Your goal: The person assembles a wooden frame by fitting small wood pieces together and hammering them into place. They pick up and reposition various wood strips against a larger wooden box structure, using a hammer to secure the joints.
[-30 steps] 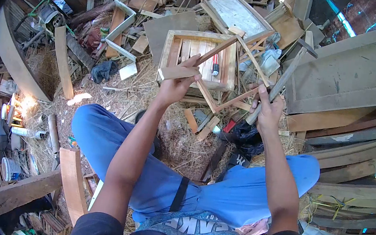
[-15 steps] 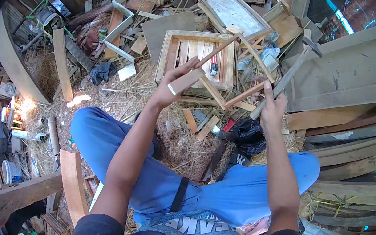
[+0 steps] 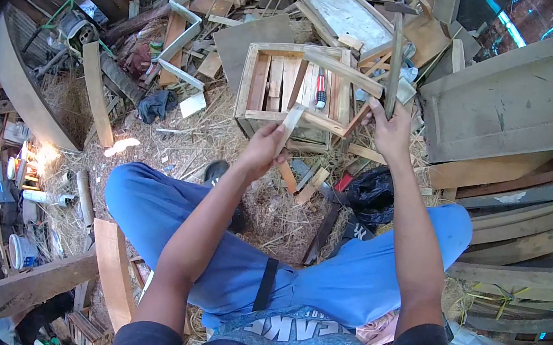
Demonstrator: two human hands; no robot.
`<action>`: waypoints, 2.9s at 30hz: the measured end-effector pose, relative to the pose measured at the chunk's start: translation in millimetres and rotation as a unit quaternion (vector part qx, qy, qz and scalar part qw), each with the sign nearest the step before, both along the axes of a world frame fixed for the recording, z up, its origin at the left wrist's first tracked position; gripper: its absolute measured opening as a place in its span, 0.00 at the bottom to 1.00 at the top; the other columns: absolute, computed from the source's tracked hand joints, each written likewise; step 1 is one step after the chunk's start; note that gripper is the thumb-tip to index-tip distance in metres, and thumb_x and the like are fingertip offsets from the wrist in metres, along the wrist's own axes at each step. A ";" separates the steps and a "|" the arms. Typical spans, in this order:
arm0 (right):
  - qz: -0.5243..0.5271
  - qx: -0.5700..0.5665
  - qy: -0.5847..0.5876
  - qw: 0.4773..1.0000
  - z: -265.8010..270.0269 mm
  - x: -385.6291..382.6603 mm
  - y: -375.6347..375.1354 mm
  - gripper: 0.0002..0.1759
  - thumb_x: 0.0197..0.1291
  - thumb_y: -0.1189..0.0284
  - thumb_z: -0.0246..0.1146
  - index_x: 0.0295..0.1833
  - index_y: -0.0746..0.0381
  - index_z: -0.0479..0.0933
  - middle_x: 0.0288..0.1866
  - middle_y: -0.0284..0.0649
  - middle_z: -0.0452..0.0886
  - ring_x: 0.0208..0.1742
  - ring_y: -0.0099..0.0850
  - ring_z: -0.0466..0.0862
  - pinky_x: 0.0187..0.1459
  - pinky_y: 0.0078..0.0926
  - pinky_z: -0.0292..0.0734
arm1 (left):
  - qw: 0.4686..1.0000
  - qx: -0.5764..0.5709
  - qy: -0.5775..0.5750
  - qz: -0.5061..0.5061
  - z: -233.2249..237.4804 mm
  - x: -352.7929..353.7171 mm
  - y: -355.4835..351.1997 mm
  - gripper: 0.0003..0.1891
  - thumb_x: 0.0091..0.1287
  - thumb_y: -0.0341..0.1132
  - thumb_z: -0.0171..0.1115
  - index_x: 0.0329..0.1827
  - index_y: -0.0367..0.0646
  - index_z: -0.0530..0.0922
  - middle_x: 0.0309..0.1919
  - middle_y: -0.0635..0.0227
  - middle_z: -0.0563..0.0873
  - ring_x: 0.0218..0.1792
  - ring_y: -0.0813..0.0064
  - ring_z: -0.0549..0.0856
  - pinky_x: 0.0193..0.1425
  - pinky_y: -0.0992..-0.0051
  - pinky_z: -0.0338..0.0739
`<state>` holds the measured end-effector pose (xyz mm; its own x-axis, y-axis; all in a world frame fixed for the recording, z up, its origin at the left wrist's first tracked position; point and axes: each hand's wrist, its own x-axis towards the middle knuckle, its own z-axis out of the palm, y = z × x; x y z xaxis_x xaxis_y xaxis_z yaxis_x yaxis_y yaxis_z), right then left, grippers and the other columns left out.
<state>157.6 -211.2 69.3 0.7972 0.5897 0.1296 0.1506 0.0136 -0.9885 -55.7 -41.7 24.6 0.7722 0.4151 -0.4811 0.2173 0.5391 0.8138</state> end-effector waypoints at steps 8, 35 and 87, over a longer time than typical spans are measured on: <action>-0.059 -0.029 -0.008 0.998 22.8 -18.2 -5.6 0.15 0.75 0.70 0.63 0.60 0.68 0.78 0.29 0.31 0.77 0.25 0.19 0.76 0.27 0.23 0.75 | 0.993 -0.047 -0.009 0.112 -13.3 4.3 -33.5 0.13 0.85 0.36 0.45 0.63 0.38 0.70 0.30 0.68 0.76 0.17 0.80 0.69 0.17 0.78 0.62; 0.212 -0.260 -0.148 0.930 5.9 -95.9 -51.4 0.31 0.74 0.78 0.51 0.81 0.58 0.62 0.39 0.65 0.82 0.39 0.64 0.83 0.44 0.48 0.77 | 0.976 0.080 0.013 0.201 -31.8 15.4 -49.9 0.13 0.85 0.35 0.46 0.65 0.40 0.69 0.30 0.70 0.76 0.20 0.81 0.70 0.20 0.78 0.66; 0.174 -0.269 -0.194 0.927 14.2 -97.6 -34.0 0.32 0.72 0.80 0.52 0.81 0.59 0.62 0.38 0.63 0.84 0.39 0.62 0.86 0.45 0.49 0.81 | 0.975 0.072 0.055 0.205 -13.9 19.5 -47.4 0.15 0.84 0.38 0.48 0.64 0.37 0.69 0.31 0.69 0.76 0.19 0.79 0.72 0.20 0.75 0.68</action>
